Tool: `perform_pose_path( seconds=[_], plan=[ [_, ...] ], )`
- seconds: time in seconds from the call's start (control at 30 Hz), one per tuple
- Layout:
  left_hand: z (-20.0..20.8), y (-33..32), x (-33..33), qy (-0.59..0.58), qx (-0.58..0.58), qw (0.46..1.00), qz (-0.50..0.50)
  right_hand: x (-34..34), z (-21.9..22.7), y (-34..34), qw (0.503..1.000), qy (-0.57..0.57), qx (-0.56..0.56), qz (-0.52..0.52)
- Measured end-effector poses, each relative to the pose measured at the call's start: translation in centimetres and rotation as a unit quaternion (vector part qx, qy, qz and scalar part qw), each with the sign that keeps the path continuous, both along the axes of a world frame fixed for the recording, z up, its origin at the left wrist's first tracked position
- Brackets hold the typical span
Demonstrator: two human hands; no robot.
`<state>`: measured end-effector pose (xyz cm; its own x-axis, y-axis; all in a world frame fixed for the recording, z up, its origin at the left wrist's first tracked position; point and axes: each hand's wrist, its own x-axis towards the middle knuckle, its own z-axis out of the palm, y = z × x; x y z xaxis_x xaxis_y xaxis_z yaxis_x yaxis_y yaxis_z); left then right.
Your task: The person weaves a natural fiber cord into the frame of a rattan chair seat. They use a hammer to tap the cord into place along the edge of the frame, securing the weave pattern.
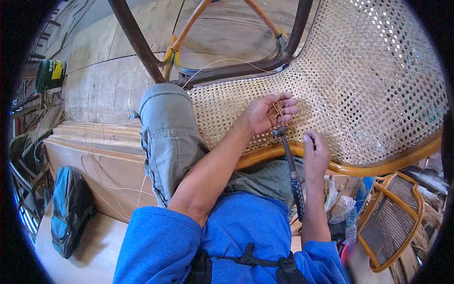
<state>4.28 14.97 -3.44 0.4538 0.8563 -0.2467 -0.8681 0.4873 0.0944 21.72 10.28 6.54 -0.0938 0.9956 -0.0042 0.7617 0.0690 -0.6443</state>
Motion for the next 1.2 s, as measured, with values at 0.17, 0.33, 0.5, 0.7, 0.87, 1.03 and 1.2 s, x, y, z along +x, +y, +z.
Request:
perform_pose_path(
  seconds=[0.17, 0.33, 0.5, 0.7, 0.87, 1.03, 1.2],
  plan=[
    [1.4, 0.1, 0.3, 0.05, -0.032, 0.998, 0.038, -3.4, -0.1, 3.1, 0.998, 0.047, 0.016, 0.025],
    [1.2, 0.4, 0.4, 0.034, -0.045, 0.997, 0.059, -5.9, -1.3, 4.6, 0.995, 0.08, 0.014, 0.058],
    [0.2, 1.0, 1.2, 0.019, -0.036, 0.997, 0.067, -7.8, -2.3, 5.7, 0.992, 0.0, 0.065, 0.107],
    [1.0, 0.8, 0.7, 0.066, -0.095, 0.992, 0.058, -7.2, -3.6, 6.6, 0.988, 0.088, 0.022, 0.127],
    [0.0, 1.1, 1.2, 0.102, -0.09, 0.987, 0.088, -6.3, -2.3, 7.8, 0.908, 0.318, -0.272, -0.016],
    [-0.4, 1.4, 0.9, 0.206, -0.097, 0.973, 0.039, -6.5, -2.8, 9.0, 0.888, 0.359, -0.285, -0.034],
    [0.3, 3.3, -1.2, 0.387, -0.18, 0.901, 0.083, -6.4, -5.1, 11.8, 0.937, 0.281, -0.203, -0.045]
  ],
)
